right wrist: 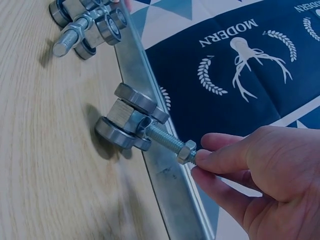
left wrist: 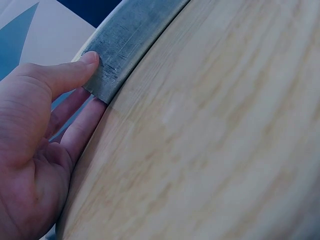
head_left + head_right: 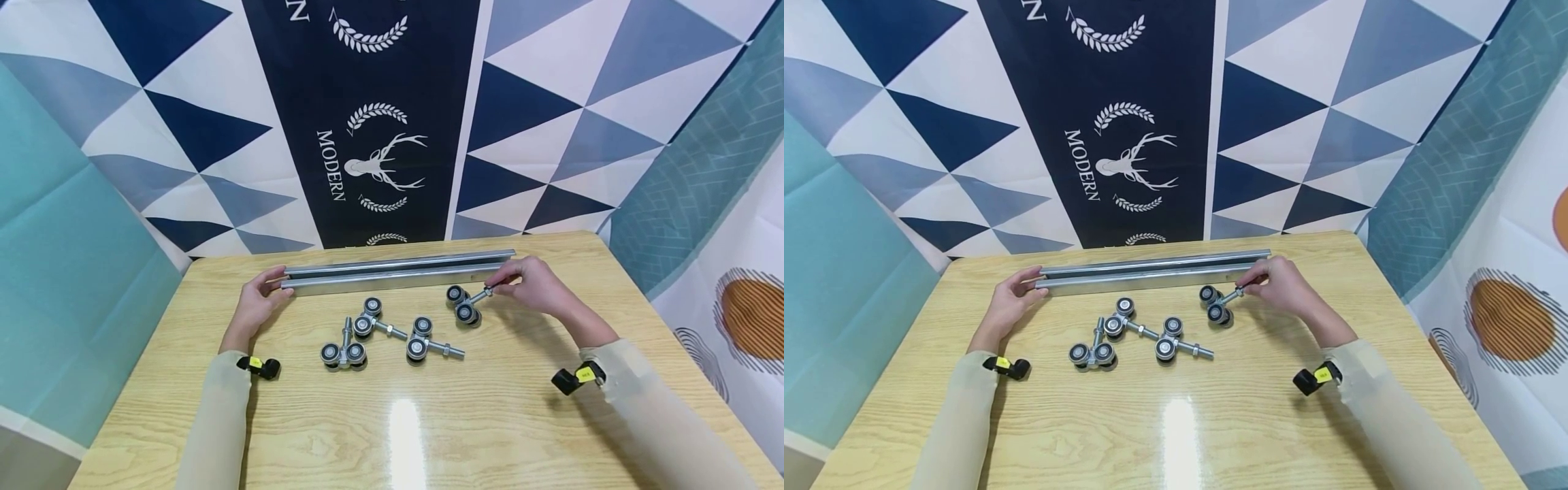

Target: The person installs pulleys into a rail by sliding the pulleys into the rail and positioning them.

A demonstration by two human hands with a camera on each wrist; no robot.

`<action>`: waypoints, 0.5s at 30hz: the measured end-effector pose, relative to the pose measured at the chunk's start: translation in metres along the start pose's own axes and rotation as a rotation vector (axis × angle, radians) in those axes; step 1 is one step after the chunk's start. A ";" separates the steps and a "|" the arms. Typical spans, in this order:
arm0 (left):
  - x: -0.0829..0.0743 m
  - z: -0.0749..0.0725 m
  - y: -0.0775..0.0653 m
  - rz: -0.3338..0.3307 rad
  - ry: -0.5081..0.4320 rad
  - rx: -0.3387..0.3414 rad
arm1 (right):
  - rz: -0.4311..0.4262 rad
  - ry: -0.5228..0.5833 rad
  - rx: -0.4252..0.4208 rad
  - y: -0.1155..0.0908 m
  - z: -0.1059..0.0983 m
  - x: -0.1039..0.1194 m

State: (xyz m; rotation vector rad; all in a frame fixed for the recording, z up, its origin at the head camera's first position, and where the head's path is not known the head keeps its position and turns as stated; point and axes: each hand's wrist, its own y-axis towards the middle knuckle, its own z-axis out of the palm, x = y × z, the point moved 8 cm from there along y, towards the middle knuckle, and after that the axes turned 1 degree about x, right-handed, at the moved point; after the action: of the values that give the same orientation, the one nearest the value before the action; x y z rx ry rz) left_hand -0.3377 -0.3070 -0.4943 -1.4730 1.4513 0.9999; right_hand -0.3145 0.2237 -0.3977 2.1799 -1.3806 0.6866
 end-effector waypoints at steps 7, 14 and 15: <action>-0.001 0.000 0.000 -0.003 0.005 -0.002 | -0.026 -0.008 -0.015 0.001 -0.006 0.005; 0.000 0.000 0.000 -0.010 -0.001 0.001 | -0.023 -0.016 -0.013 0.001 -0.009 0.007; 0.000 0.000 0.000 -0.010 -0.003 0.001 | -0.019 -0.014 -0.016 0.001 -0.009 0.008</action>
State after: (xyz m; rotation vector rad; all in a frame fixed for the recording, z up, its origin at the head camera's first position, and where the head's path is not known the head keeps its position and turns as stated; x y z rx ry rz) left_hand -0.3372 -0.3071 -0.4940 -1.4762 1.4407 0.9948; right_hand -0.3138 0.2239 -0.3860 2.1868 -1.3659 0.6529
